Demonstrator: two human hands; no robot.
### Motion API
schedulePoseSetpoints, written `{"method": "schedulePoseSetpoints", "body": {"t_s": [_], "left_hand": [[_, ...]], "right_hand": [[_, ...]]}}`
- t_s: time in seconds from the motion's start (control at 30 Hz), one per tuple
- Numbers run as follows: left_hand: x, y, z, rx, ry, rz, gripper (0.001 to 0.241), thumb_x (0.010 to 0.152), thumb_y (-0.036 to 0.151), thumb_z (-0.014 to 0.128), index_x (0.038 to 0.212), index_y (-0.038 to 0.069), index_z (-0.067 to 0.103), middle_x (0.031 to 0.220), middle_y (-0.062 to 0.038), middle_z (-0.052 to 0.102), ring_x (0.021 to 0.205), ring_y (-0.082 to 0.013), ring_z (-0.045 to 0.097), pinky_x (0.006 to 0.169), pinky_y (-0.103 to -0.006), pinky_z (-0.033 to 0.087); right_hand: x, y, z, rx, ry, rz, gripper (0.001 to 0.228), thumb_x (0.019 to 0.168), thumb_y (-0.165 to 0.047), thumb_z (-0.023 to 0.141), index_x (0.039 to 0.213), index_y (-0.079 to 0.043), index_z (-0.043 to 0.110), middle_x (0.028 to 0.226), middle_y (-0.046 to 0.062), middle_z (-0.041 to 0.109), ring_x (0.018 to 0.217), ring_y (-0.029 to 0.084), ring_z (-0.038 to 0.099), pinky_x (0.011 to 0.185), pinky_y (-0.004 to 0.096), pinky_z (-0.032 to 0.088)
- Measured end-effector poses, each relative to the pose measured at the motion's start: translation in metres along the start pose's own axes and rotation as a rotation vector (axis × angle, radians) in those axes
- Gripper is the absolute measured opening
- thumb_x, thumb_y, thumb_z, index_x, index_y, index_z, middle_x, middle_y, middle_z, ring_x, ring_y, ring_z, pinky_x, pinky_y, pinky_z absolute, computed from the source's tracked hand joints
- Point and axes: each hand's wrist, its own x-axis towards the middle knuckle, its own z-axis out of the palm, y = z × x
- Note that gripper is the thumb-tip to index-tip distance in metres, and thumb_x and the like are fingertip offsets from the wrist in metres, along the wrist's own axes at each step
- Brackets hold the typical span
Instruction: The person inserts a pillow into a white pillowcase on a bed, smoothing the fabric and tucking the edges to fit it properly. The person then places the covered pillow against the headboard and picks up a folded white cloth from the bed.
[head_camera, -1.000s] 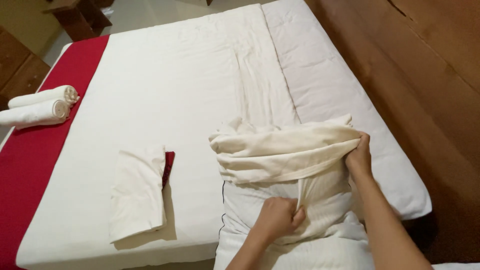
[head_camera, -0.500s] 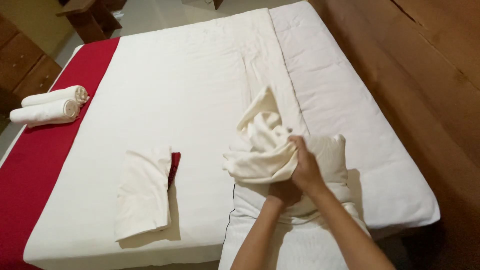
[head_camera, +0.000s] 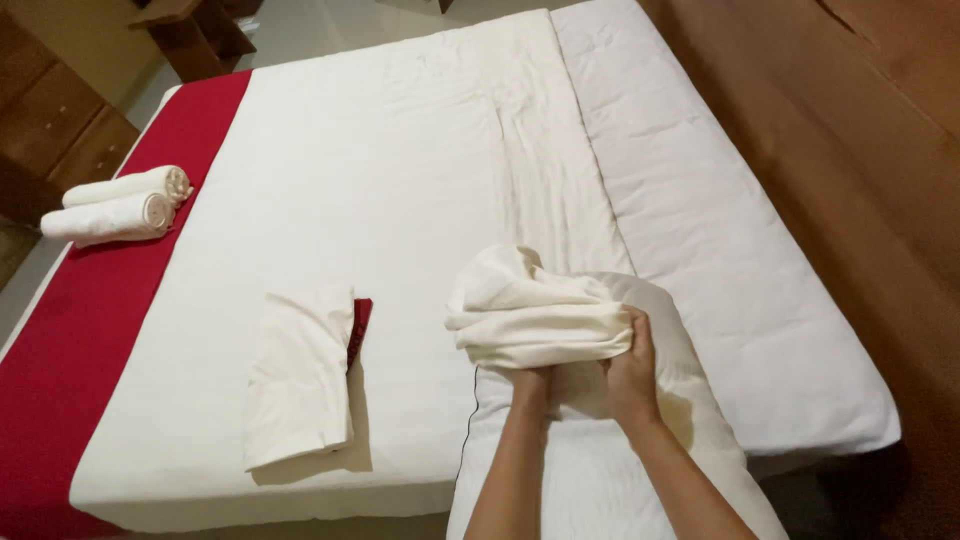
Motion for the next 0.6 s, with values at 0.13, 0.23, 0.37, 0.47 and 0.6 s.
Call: {"method": "schedulePoseSetpoints", "body": {"t_s": [0.13, 0.23, 0.37, 0.47, 0.6], "left_hand": [[0.000, 0.022, -0.015, -0.457, 0.141, -0.029, 0.055, 0.099, 0.039, 0.042, 0.138, 0.002, 0.054, 0.137, -0.021, 0.061, 0.124, -0.0336, 0.059, 0.104, -0.0437, 0.048], [0.009, 0.030, -0.013, -0.793, 0.238, -0.051, 0.058, 0.099, 0.037, 0.042, 0.143, 0.001, 0.052, 0.142, -0.022, 0.058, 0.127, -0.0326, 0.057, 0.106, -0.0425, 0.047], [-0.004, 0.080, -0.007, -0.516, 0.378, 0.001, 0.041, 0.101, 0.019, 0.053, 0.138, 0.001, 0.055, 0.130, -0.021, 0.064, 0.111, -0.0273, 0.066, 0.089, -0.0318, 0.059], [0.011, 0.071, 0.012, 0.098, 0.211, 0.271, 0.034, 0.103, 0.015, 0.050, 0.130, 0.001, 0.064, 0.105, -0.012, 0.069, 0.093, -0.0180, 0.065, 0.082, -0.0314, 0.056], [-0.008, 0.065, 0.058, 0.392, -0.102, 0.606, 0.032, 0.100, 0.005, 0.053, 0.130, 0.004, 0.067, 0.124, -0.011, 0.073, 0.105, -0.0208, 0.068, 0.095, -0.0322, 0.055]], "right_hand": [[-0.003, 0.019, -0.015, 0.187, 0.233, 0.094, 0.022, 0.108, -0.017, 0.050, 0.130, -0.020, 0.052, 0.117, 0.003, 0.061, 0.098, 0.017, 0.065, 0.087, 0.033, 0.060], [-0.010, 0.022, -0.035, 0.230, 0.220, 0.147, 0.022, 0.110, -0.019, 0.047, 0.132, -0.017, 0.050, 0.119, 0.004, 0.059, 0.099, 0.017, 0.062, 0.085, 0.031, 0.055], [-0.030, 0.003, -0.028, -0.140, 0.161, 0.315, 0.031, 0.111, -0.020, 0.036, 0.136, -0.006, 0.049, 0.133, 0.014, 0.060, 0.113, 0.025, 0.062, 0.098, 0.037, 0.054], [-0.012, 0.023, -0.039, 0.016, 0.182, 0.412, 0.034, 0.109, -0.008, 0.038, 0.142, -0.006, 0.046, 0.131, 0.016, 0.056, 0.106, 0.027, 0.062, 0.092, 0.037, 0.057], [-0.013, 0.016, -0.035, -0.040, 0.155, 0.478, 0.035, 0.110, -0.015, 0.041, 0.144, -0.010, 0.048, 0.130, 0.012, 0.060, 0.109, 0.022, 0.060, 0.094, 0.034, 0.050]]}}
